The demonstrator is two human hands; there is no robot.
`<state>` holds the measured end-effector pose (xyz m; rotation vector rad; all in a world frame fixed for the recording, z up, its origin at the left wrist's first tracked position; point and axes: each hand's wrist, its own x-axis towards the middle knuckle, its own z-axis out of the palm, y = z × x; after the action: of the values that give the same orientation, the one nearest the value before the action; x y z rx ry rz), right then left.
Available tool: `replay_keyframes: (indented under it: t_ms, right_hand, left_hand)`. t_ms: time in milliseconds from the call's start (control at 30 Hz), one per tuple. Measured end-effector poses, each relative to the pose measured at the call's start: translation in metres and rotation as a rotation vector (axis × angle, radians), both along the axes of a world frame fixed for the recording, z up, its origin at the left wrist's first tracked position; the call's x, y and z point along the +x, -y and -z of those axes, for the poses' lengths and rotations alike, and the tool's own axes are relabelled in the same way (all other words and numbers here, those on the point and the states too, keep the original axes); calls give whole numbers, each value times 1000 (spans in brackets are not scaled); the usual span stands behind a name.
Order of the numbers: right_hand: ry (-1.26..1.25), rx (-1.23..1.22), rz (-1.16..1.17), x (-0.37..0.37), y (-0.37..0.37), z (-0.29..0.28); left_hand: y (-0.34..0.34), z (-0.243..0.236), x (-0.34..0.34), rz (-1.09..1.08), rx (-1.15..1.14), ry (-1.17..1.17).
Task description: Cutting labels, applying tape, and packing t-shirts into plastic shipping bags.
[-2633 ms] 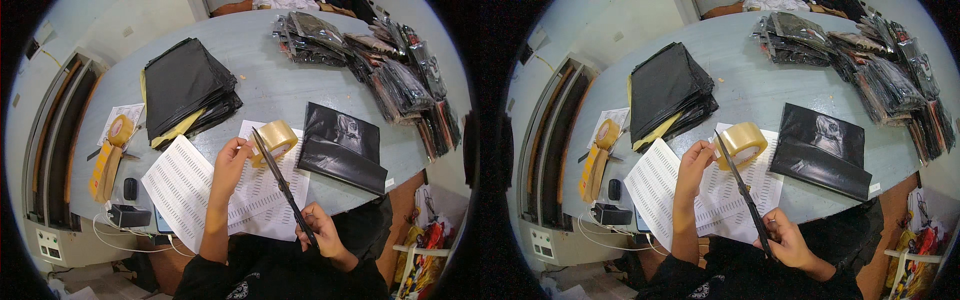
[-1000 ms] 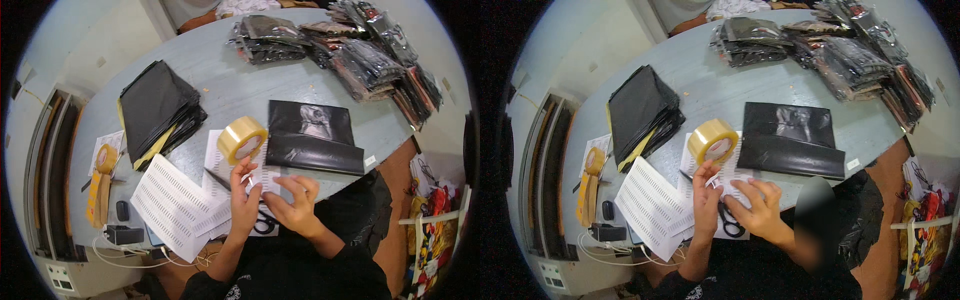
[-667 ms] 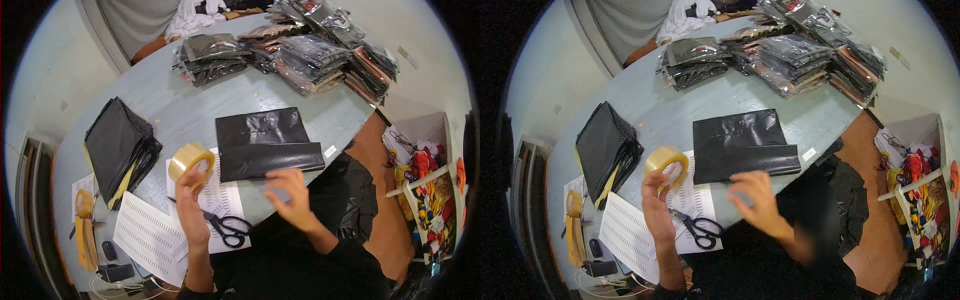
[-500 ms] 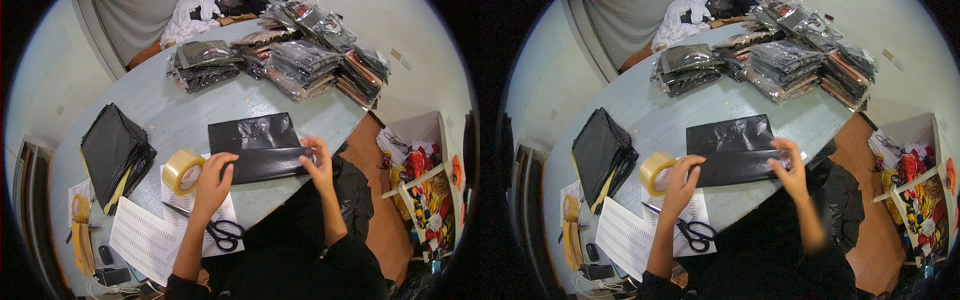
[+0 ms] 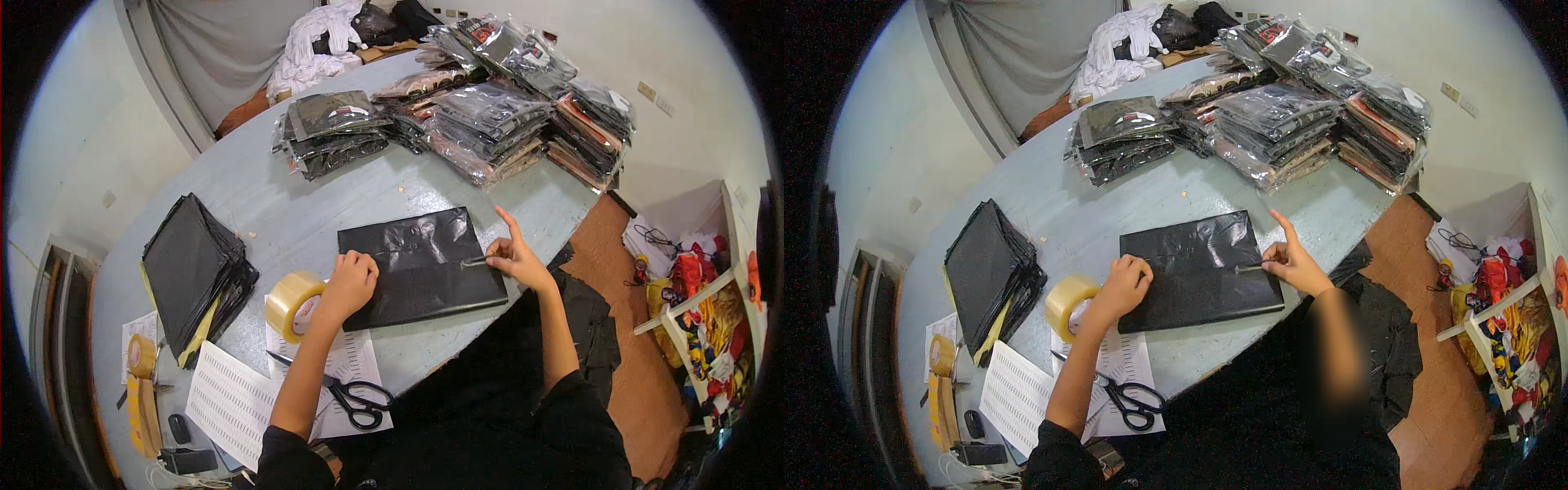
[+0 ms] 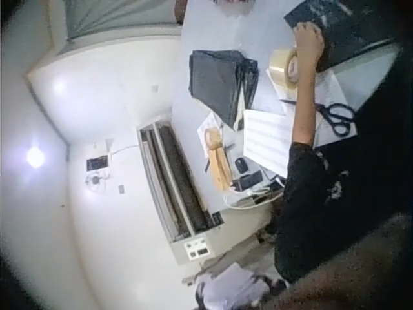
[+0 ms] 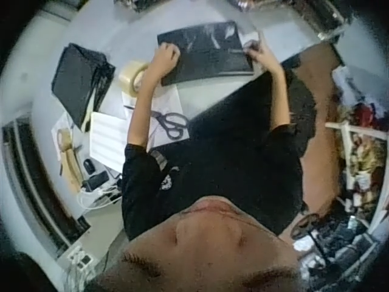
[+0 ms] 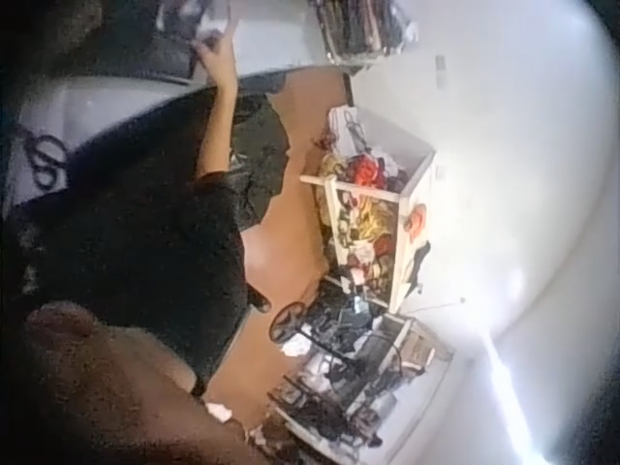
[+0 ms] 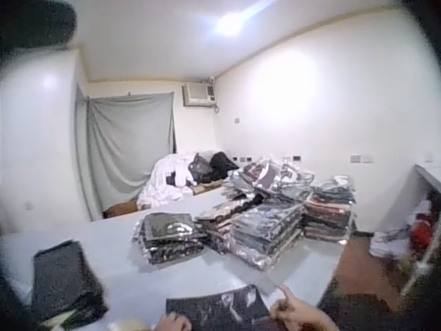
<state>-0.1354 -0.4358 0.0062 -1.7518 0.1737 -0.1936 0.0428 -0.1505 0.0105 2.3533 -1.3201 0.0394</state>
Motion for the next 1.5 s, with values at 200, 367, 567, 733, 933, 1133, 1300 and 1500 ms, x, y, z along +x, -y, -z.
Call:
replay_keyframes:
  t_ms: [200,367,567,733,933,1133,1300,1500]
  right_hand:
    - [222,82,97,21,2,14]
    - [265,10,192,34,-8,14]
    - [276,-138,278,39,-10,24]
    - [264,-295,372,40,-16,29]
    - [218,-430,520,44,-28,33]
    - [197,-597,588,45,-33,45]
    - [207,-898,581,45,-37,44]
    - [190,-1051,635,46,-38,50]
  left_hand:
    - [5,-12,-2,-79,71,-306]
    - [11,3,14,-90,19,-165]
    - [15,10,16,-166,113,-151]
    - [16,4,12,-237,-11,-244]
    - [11,16,11,-337,-229,-293]
    - [16,22,0,-374,-190,-54]
    - [12,35,-5,-299,-172,288]
    - [24,17,-25,-285,-326,412]
